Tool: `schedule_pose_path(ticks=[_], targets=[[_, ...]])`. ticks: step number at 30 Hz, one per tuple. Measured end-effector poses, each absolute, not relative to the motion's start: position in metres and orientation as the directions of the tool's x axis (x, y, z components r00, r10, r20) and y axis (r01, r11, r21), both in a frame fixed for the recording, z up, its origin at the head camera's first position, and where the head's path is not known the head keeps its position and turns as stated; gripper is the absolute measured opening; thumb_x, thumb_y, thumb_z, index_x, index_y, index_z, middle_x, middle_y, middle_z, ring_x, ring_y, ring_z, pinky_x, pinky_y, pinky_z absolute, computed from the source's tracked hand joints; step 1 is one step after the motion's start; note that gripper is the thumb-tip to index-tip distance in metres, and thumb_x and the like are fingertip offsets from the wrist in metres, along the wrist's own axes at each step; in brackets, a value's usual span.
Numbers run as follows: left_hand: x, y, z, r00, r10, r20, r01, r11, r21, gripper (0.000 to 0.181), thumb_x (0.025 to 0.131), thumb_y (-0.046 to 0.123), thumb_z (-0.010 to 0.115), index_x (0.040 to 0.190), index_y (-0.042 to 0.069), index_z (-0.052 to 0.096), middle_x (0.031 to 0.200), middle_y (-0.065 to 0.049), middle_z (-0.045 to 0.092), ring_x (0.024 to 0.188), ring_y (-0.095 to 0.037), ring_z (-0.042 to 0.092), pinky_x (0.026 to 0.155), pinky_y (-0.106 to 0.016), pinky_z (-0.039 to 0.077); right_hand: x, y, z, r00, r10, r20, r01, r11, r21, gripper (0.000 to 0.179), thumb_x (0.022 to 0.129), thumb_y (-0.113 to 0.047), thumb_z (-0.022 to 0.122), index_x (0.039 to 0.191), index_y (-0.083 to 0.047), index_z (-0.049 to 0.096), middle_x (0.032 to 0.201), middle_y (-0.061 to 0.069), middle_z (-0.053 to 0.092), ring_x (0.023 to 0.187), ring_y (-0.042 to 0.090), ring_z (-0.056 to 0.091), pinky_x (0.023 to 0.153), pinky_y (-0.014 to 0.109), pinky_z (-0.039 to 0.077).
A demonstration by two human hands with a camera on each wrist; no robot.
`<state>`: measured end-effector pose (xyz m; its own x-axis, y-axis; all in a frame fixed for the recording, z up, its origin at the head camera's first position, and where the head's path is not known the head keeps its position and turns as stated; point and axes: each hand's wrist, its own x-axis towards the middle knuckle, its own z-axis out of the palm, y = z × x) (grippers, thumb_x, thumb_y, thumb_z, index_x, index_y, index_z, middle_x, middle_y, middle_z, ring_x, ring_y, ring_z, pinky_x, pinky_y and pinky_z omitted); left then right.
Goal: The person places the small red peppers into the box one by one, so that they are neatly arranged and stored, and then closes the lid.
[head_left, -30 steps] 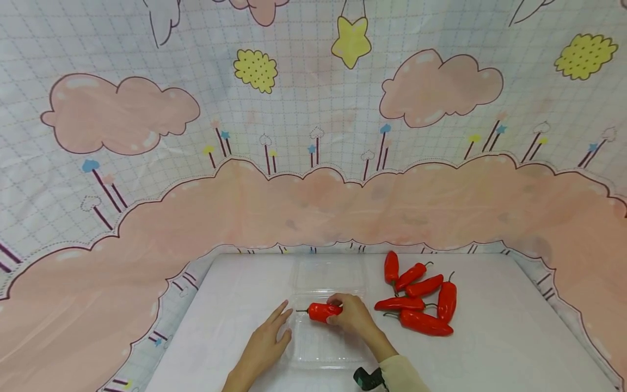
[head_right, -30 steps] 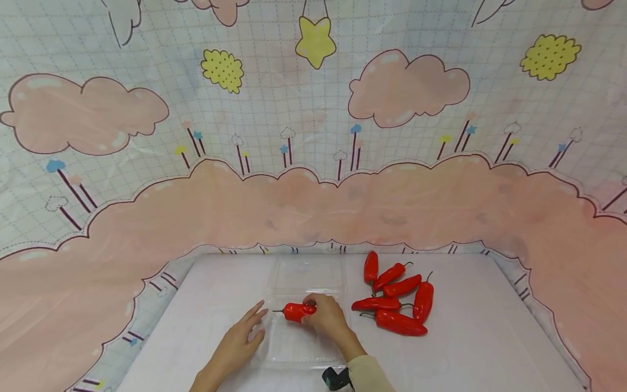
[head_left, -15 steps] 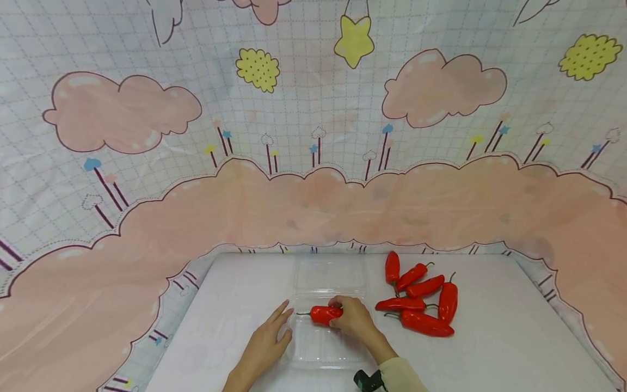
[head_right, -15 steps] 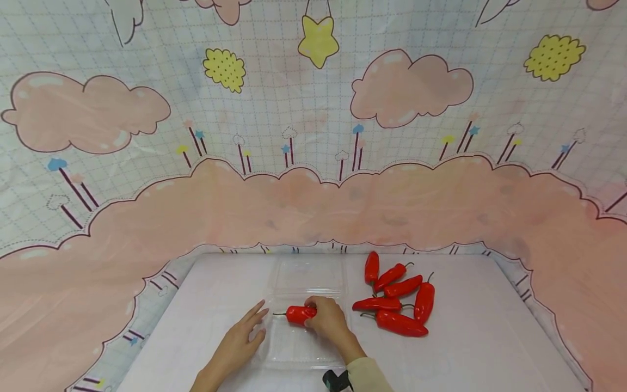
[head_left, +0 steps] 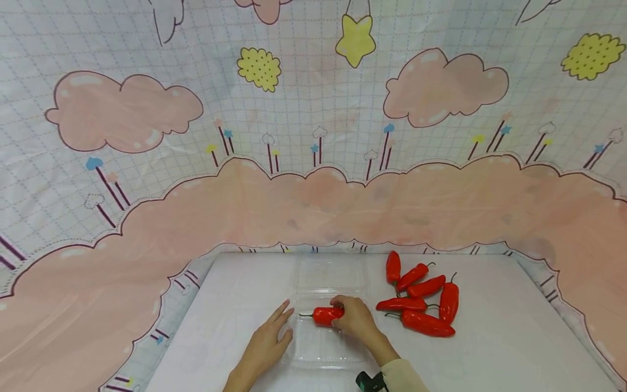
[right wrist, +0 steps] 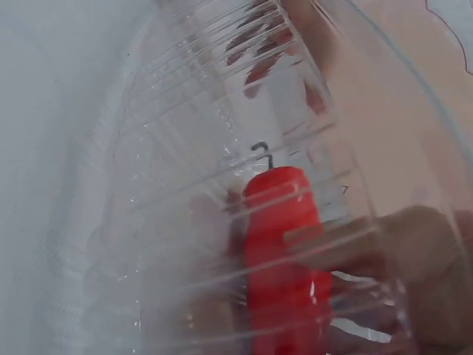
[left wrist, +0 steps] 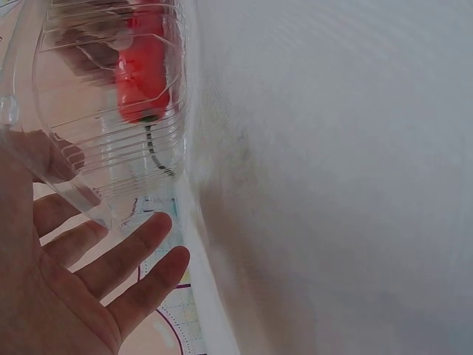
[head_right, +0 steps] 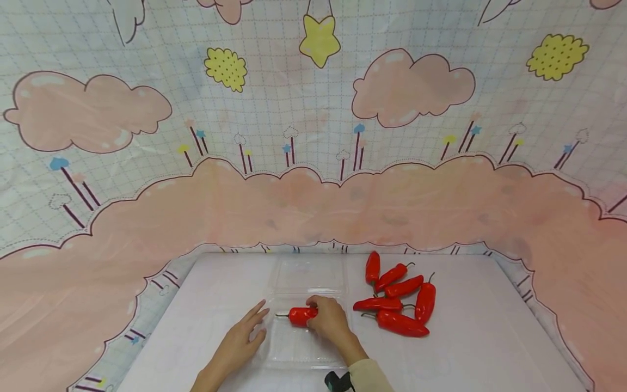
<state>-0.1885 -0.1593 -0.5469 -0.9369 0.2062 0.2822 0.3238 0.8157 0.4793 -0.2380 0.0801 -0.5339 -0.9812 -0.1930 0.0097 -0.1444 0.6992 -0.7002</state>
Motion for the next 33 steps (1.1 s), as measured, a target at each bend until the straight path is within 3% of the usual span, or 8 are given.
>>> schedule_pose_path(ticks=[14, 33], targets=[[-0.189, -0.159, -0.547, -0.942, 0.208, 0.264, 0.314, 0.823, 0.472, 0.045, 0.091, 0.02, 0.063, 0.135, 0.013, 0.059, 0.153, -0.002, 0.046, 0.122, -0.031, 0.061, 0.095, -0.051, 0.053, -0.234, 0.079, -0.526, -0.991, -0.115, 0.066, -0.131, 0.768, -0.627, 0.037, 0.074, -0.01, 0.083, 0.109, -0.014, 0.071, 0.102, 0.007, 0.072, 0.088, 0.021, 0.062, 0.086, 0.044, 0.058], [-0.19, -0.159, -0.546, -0.939, 0.204, 0.278, 0.318, 0.824, 0.47, 0.044, 0.091, 0.02, 0.064, 0.134, 0.013, 0.06, 0.153, 0.0, 0.047, 0.123, -0.03, 0.061, 0.096, -0.05, 0.053, -0.226, 0.096, -0.502, -0.989, -0.134, 0.069, -0.139, 0.64, -0.756, 0.034, 0.083, -0.021, 0.077, 0.115, -0.013, 0.068, 0.11, 0.01, 0.071, 0.097, 0.023, 0.061, 0.081, 0.039, 0.059]])
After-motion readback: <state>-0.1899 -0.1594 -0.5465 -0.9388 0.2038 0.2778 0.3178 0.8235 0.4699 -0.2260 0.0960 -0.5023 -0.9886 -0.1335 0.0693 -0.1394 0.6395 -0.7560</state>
